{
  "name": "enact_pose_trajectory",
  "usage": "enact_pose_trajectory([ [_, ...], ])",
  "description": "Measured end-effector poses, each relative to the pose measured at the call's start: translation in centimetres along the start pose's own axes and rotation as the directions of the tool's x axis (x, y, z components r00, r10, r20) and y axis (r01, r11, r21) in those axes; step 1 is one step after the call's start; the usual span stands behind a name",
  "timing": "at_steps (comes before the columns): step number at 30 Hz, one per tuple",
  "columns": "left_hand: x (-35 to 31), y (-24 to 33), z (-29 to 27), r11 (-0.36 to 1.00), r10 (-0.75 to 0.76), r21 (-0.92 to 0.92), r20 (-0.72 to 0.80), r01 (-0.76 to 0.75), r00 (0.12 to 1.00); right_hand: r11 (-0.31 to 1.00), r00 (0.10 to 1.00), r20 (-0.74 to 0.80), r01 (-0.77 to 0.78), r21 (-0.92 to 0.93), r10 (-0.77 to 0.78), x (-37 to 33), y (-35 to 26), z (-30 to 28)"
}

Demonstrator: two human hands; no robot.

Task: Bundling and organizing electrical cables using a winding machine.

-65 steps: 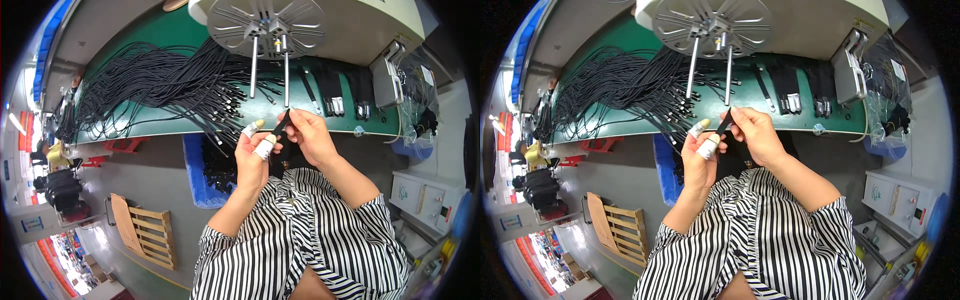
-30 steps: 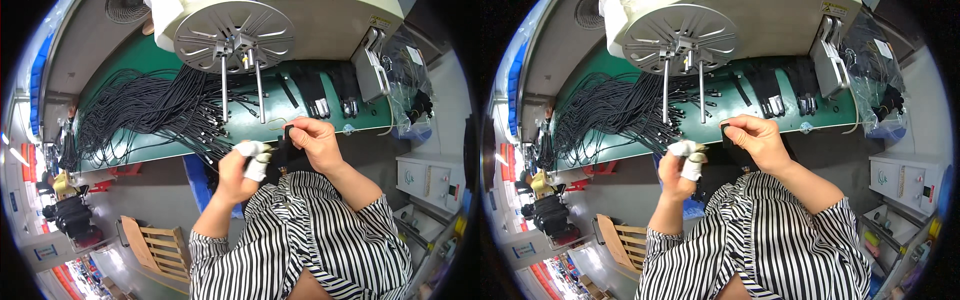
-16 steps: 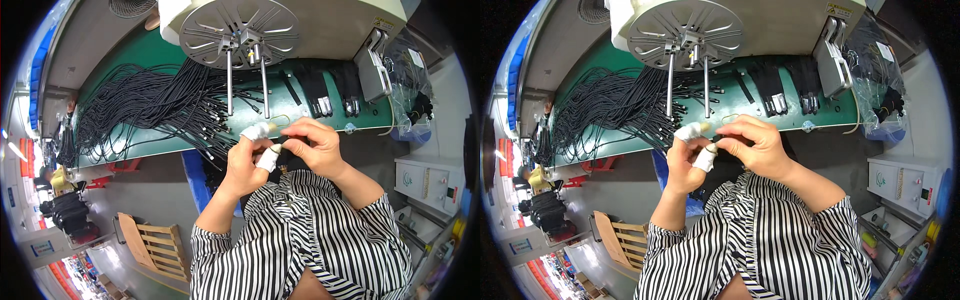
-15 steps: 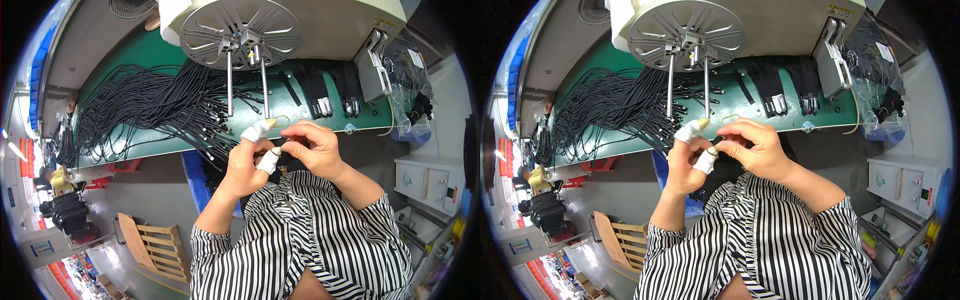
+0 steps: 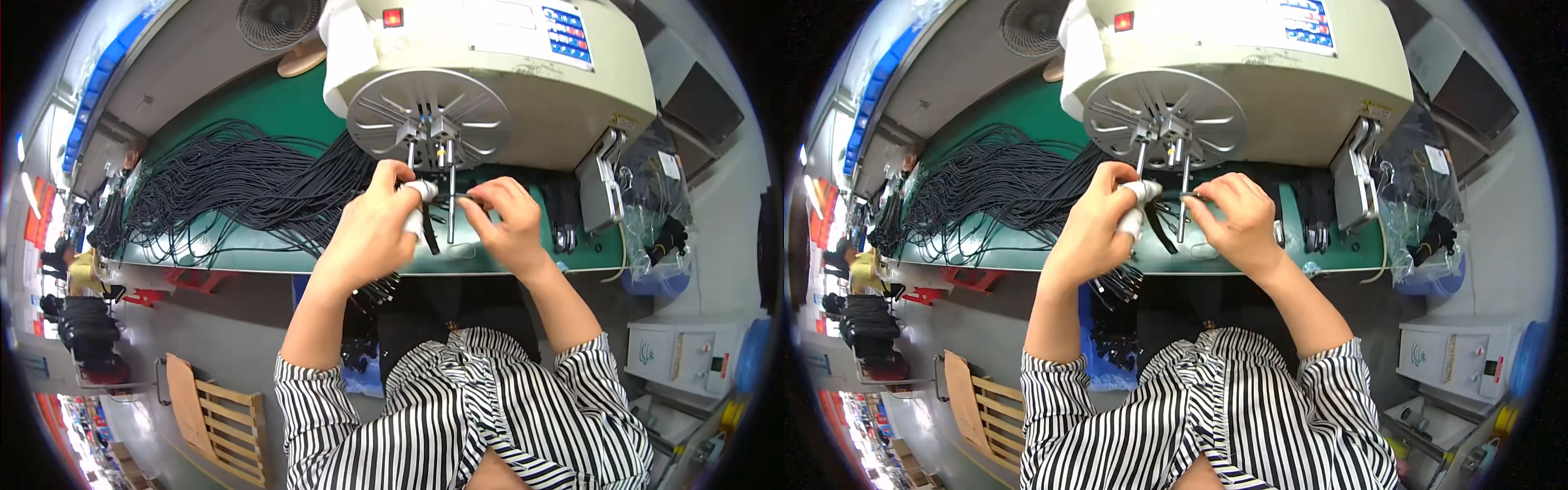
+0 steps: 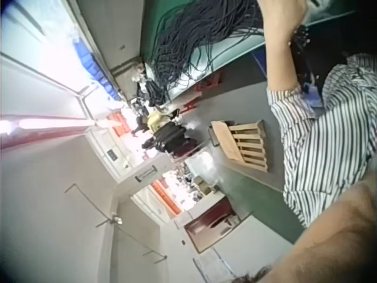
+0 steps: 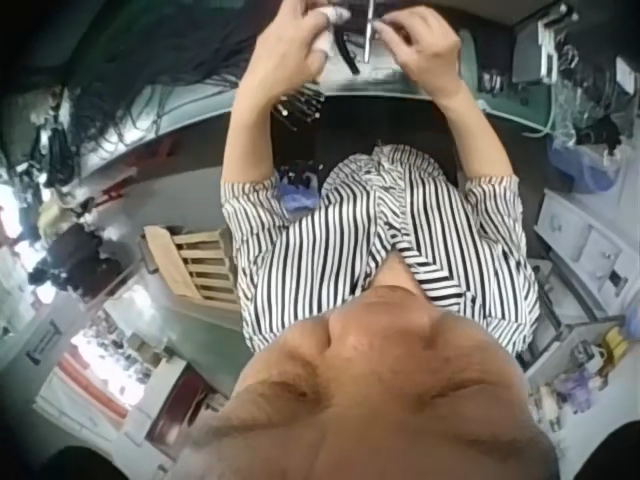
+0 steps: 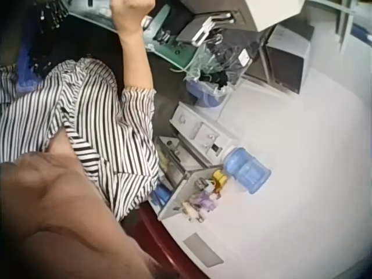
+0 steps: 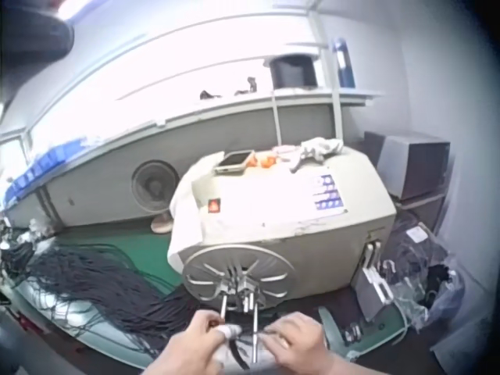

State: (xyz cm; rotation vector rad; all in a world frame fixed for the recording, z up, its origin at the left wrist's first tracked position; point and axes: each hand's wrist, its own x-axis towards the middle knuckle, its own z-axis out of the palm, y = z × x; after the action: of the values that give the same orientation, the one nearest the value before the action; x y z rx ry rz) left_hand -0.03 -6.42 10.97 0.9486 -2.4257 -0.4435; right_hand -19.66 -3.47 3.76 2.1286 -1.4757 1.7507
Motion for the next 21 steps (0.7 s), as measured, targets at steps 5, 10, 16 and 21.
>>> enact_pose_trajectory([
  [5, 1.9, -4.6, 3.3, 0.994, -0.035, -0.111, -0.365, -0.007, 0.93, 0.94, 0.934, -0.11, -0.334, 0.061, 0.339, 0.6, 2.5, 3.3],
  [10, 0.1, -9.2, 7.5, 0.977, -0.196, -0.176, -0.55, 0.116, 0.812, 0.884, 0.884, -0.031, -0.465, 0.045, 0.466, 0.9, 1.8, 3.2],
  [16, -3.6, -12.7, 11.8, 0.969, -0.217, -0.011, -0.516, 0.247, 0.828, 0.894, 0.894, -0.041, -0.443, 0.067, 0.446, -2.3, 2.2, 0.9],
  [21, -3.9, -11.8, 10.5, 0.986, 0.07, 0.162, -0.595, 0.034, 0.801, 0.888, 0.889, -0.037, -0.453, 0.081, 0.457, -4.5, 2.8, -0.1],
])
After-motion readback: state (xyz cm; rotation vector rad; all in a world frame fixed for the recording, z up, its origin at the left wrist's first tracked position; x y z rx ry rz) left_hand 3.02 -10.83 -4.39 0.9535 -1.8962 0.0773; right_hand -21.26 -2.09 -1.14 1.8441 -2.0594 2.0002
